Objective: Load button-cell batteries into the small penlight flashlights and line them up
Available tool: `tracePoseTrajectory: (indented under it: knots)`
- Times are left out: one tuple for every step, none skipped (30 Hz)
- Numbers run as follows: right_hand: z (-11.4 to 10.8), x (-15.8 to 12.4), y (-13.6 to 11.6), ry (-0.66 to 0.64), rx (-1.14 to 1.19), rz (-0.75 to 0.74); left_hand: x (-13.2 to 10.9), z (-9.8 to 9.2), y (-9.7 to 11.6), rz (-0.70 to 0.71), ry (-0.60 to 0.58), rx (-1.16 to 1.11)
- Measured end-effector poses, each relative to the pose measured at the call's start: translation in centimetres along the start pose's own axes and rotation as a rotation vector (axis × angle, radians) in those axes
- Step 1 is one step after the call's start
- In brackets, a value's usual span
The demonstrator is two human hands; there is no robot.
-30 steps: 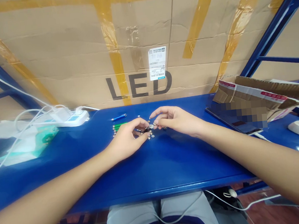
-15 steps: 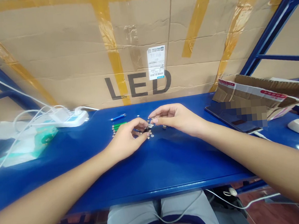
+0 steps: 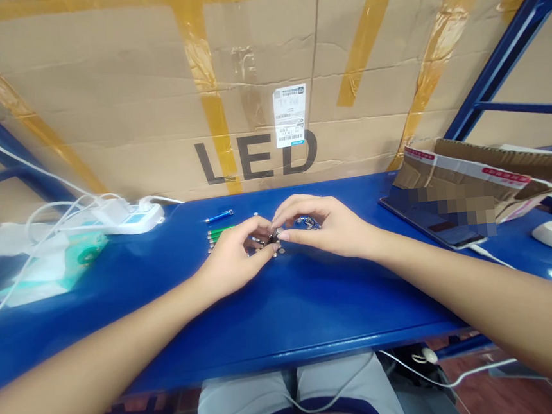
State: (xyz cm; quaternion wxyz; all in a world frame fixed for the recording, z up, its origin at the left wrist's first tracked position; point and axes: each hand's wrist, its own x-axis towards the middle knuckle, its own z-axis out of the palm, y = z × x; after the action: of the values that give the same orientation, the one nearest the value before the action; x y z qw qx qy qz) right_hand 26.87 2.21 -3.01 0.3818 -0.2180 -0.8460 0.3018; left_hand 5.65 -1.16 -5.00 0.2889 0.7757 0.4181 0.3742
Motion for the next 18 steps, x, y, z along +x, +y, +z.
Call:
tracePoseTrajectory:
  knots:
    - [0.0,0.0,0.1,-0.012,-0.026,-0.002,0.0,0.0,-0.1,0.000,0.007,0.006]
    - [0.0,-0.1,0.2,-0.017,-0.062,-0.003,0.0,0.0,-0.2,0.001,0.016,0.014]
    - [0.0,-0.1,0.4,-0.017,-0.108,-0.004,0.0,0.0,-0.2,0.003,0.025,0.024]
    - [0.0,-0.2,0.5,-0.018,-0.165,0.000,0.1,0.0,-0.3,0.005,0.032,0.031]
    - [0.0,-0.3,0.6,-0.022,-0.234,0.010,0.1,0.0,-0.3,0.006,0.035,0.035]
    - [0.1,-0.4,0.8,-0.032,-0.309,0.025,0.1,0.0,-0.4,0.006,0.035,0.034]
    - [0.1,-0.4,1.0,-0.053,-0.388,0.048,0.1,0.0,-0.4,0.003,0.035,0.033]
    - [0.2,-0.5,1.2,-0.082,-0.465,0.076,0.1,0.0,-0.3,-0.001,0.037,0.033]
    - [0.2,-0.6,1.5,-0.117,-0.535,0.104,0.1,-0.1,-0.3,-0.006,0.039,0.036]
    - [0.2,-0.6,1.9,-0.151,-0.592,0.130,0.1,-0.1,-0.3,-0.011,0.041,0.042]
    - [0.2,-0.6,2.3,-0.186,-0.631,0.149,0.1,-0.1,-0.2,-0.016,0.042,0.048]
    - [0.2,-0.6,2.8,-0.212,-0.653,0.157,0.1,-0.1,-0.2,-0.020,0.043,0.056]
    - [0.2,-0.6,3.2,-0.224,-0.666,0.157,0.1,-0.1,-0.2,-0.023,0.044,0.062]
    - [0.2,-0.6,3.5,-0.228,-0.672,0.151,0.1,-0.1,-0.2,-0.024,0.045,0.066]
    - [0.2,-0.5,3.8,-0.228,-0.670,0.145,0.1,-0.1,-0.3,-0.024,0.045,0.069]
    - [0.2,-0.5,4.0,-0.227,-0.665,0.143,0.1,-0.1,-0.3,-0.022,0.046,0.070]
    - [0.3,-0.5,4.1,-0.226,-0.658,0.146,0.1,-0.1,-0.3,-0.021,0.046,0.071]
    - [0.3,-0.4,4.1,-0.225,-0.650,0.151,0.1,-0.1,-0.3,-0.019,0.046,0.071]
